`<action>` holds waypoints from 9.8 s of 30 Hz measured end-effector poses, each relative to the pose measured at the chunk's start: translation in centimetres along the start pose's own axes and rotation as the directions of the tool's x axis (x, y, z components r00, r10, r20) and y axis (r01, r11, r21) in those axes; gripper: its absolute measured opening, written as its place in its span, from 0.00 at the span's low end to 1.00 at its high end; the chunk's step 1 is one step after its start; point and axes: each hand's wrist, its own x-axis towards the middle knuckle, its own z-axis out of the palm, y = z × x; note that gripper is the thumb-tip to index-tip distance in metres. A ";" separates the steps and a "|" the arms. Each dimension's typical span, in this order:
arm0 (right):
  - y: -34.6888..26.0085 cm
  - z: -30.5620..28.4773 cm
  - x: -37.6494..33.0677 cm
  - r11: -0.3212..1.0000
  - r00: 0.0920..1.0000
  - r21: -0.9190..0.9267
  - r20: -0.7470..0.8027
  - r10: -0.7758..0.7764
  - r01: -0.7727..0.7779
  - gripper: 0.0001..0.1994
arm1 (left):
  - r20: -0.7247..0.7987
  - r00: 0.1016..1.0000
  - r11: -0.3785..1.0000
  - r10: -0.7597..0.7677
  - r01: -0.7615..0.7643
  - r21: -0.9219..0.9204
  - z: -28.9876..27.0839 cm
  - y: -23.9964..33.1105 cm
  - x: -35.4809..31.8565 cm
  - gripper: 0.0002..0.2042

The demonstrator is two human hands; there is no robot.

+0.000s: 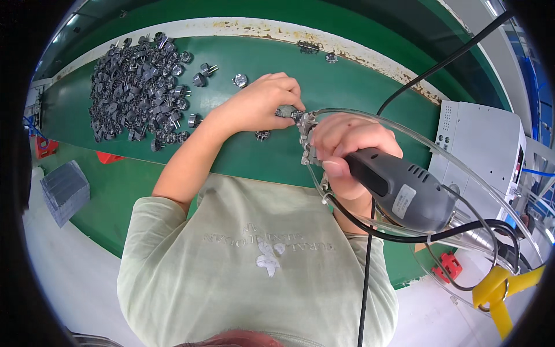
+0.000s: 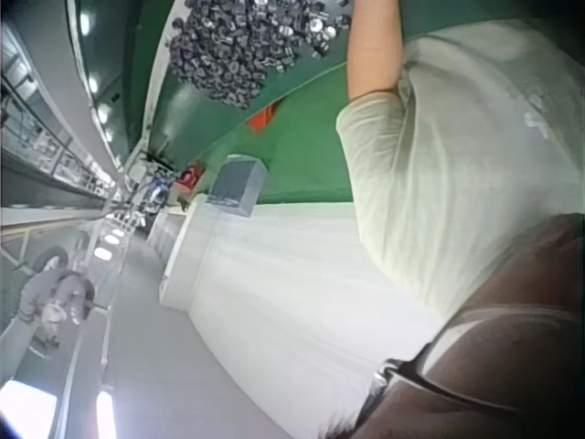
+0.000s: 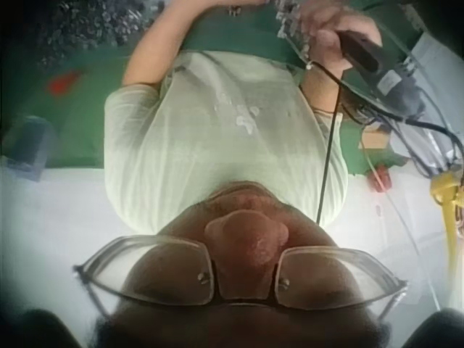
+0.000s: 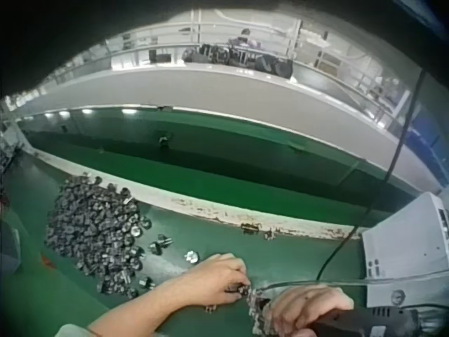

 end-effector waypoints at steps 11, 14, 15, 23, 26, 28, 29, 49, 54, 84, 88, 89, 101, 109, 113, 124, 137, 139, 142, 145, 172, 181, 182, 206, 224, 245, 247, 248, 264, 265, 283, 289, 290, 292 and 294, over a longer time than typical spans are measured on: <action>-0.5 0.6 0.4 0.988 0.997 -0.135 0.023 0.079 -0.075 0.16 | -0.001 1.000 1.000 0.008 -0.008 0.020 -0.1 0.1 0.0 0.15; -0.9 0.6 0.5 0.991 0.999 -0.128 0.024 0.048 -0.044 0.14 | -0.002 1.000 1.000 0.011 -0.011 0.018 0.0 0.0 0.1 0.15; -1.1 0.6 0.6 0.995 1.000 -0.103 -0.003 0.012 -0.012 0.14 | -0.003 1.000 1.000 0.013 -0.013 0.021 0.0 -0.1 0.1 0.14; -2.4 -2.5 0.4 0.981 0.992 -0.178 -0.081 -0.097 0.082 0.12 | -0.019 1.000 1.000 0.013 -0.012 0.020 0.2 -0.1 0.0 0.14; -2.3 -3.2 0.4 0.985 0.995 -0.152 -0.049 -0.087 0.079 0.12 | -0.017 1.000 1.000 0.018 -0.018 0.020 0.2 -0.2 0.0 0.14; -2.8 -2.8 0.4 0.984 0.994 -0.159 -0.058 -0.091 0.081 0.12 | -0.007 1.000 1.000 0.016 -0.015 0.016 0.1 -0.2 0.1 0.14; -2.9 -2.5 0.5 0.984 0.994 -0.161 -0.063 -0.093 0.082 0.13 | -0.013 1.000 1.000 0.018 -0.018 0.020 0.1 -0.2 0.1 0.14; -1.2 0.1 0.4 0.990 0.997 -0.127 0.044 0.059 -0.053 0.13 | -0.027 0.999 0.999 0.036 -0.036 0.010 0.1 -0.4 0.0 0.14; -0.9 0.1 0.2 0.991 0.997 -0.125 0.034 0.062 -0.058 0.13 | -0.021 0.999 0.999 0.034 -0.033 0.006 0.0 -0.2 0.1 0.14; -3.2 -1.0 0.2 0.997 0.991 0.033 -0.117 -0.071 0.075 0.20 | -0.463 0.886 0.877 -0.025 0.242 0.415 -8.0 -4.3 8.3 0.21; -2.6 -1.3 -0.8 0.999 0.989 -0.009 -0.138 -0.045 0.044 0.19 | -0.266 0.961 0.906 0.074 0.047 0.421 -7.6 -0.6 5.2 0.29; -2.7 -1.4 -1.0 0.999 0.988 -0.043 -0.147 -0.038 0.032 0.20 | -0.120 0.993 0.947 0.019 0.021 0.321 -7.4 0.8 3.5 0.27; -2.1 -1.3 -0.5 0.996 0.999 -0.085 -0.045 0.010 -0.014 0.21 | 0.074 0.997 0.998 0.000 0.005 -0.068 -1.4 0.3 0.0 0.21; -0.7 -0.7 0.0 0.999 0.998 -0.023 -0.051 -0.034 0.033 0.17 | 0.029 1.000 1.000 -0.010 0.010 0.011 -0.4 0.7 0.3 0.24; -1.1 -0.9 0.2 0.997 1.000 -0.071 -0.018 0.019 -0.020 0.16 | -0.072 0.996 0.998 0.056 -0.057 -0.003 -0.3 0.4 0.0 0.24; -0.1 -0.7 0.3 0.996 0.999 -0.081 -0.044 0.023 -0.027 0.16 | -0.006 0.997 0.997 -0.074 0.074 -0.005 -0.8 0.6 -0.2 0.15; 0.6 -0.8 0.5 0.999 0.999 -0.034 -0.032 -0.004 0.003 0.17 | -0.020 0.998 0.998 -0.052 0.051 -0.034 -0.5 0.1 -0.2 0.14; 0.7 -0.7 0.6 1.000 0.999 -0.019 -0.034 -0.019 0.019 0.17 | -0.023 0.998 0.998 -0.053 0.052 -0.036 -0.5 0.2 -0.3 0.14; 0.9 -0.2 0.9 0.998 1.000 -0.060 -0.017 -0.026 0.025 0.14 | -0.037 0.999 0.999 -0.028 0.027 -0.020 -0.2 0.1 -0.3 0.14; 1.5 0.0 1.4 0.991 0.999 -0.131 0.045 -0.014 0.020 0.12 | -0.014 1.000 0.999 -0.019 0.018 -0.027 -0.4 -0.1 0.0 0.13; -0.4 0.8 0.3 0.996 0.999 -0.078 -0.009 0.044 -0.044 0.16 | 0.008 1.000 0.996 -0.018 0.018 -0.089 -0.6 -0.6 -0.4 0.14; -0.1 1.0 0.3 0.998 0.998 -0.026 -0.036 0.058 -0.059 0.19 | 0.017 0.999 0.994 -0.032 0.033 -0.099 -0.7 -0.5 -0.3 0.14; -0.2 1.0 0.4 0.997 0.998 -0.057 -0.018 0.058 -0.059 0.18 | 0.014 0.999 0.995 -0.029 0.030 -0.099 -0.7 -0.6 -0.3 0.14; -2.3 1.2 1.3 0.998 0.998 0.033 -0.035 -0.061 0.062 0.18 | -0.013 1.000 0.999 -0.010 0.010 0.049 -2.4 0.3 0.1 0.11; -3.1 -0.8 -0.9 0.977 0.972 -0.193 -0.231 0.041 -0.087 0.19 | -0.099 0.878 0.836 -0.469 0.477 0.272 -7.3 0.8 -3.0 0.16; -0.1 -0.2 1.0 1.000 0.998 0.019 -0.059 -0.005 0.007 0.12 | -0.039 0.998 0.988 -0.049 0.054 0.147 -1.0 0.9 -0.7 0.15; 0.2 -0.4 1.1 1.000 0.999 0.006 -0.036 -0.011 0.011 0.11 | -0.038 0.998 0.989 -0.043 0.048 0.141 -0.9 0.7 -0.7 0.14; 0.3 -0.4 1.2 1.000 1.000 0.000 -0.024 -0.015 0.015 0.11 | -0.038 0.998 0.989 -0.039 0.044 0.140 -1.0 0.6 -0.7 0.14; 0.4 -0.2 1.4 0.996 1.000 -0.083 -0.001 0.025 -0.025 0.09 | -0.047 0.997 0.990 -0.055 0.061 0.127 -0.9 0.5 -0.7 0.14; 0.4 -0.1 1.5 0.996 1.000 -0.083 0.005 0.027 -0.027 0.09 | -0.045 0.997 0.989 -0.059 0.064 0.129 -0.9 0.5 -0.7 0.14; 0.7 0.2 1.5 0.997 1.000 -0.075 0.021 0.007 -0.006 0.10 | -0.046 0.997 0.988 -0.055 0.060 0.140 -0.7 0.5 -0.9 0.13; 1.8 0.7 2.9 0.993 0.991 -0.104 0.121 0.065 -0.052 0.13 | -0.039 0.998 0.993 -0.058 0.062 0.102 -0.8 0.4 -0.7 0.12; 1.5 0.9 2.9 0.990 0.990 -0.095 0.090 0.108 -0.100 0.13 | -0.037 0.997 0.993 -0.067 0.070 0.090 -0.8 0.4 -0.7 0.12; 1.2 1.0 2.8 0.984 0.983 -0.045 0.042 0.176 -0.174 0.13 | -0.021 0.997 0.993 -0.077 0.079 0.083 -1.1 0.4 -0.5 0.13; 0.6 0.6 2.6 0.997 0.997 -0.012 0.036 0.071 -0.070 0.13 | -0.034 0.997 0.994 -0.066 0.068 0.082 -1.1 0.3 -0.5 0.14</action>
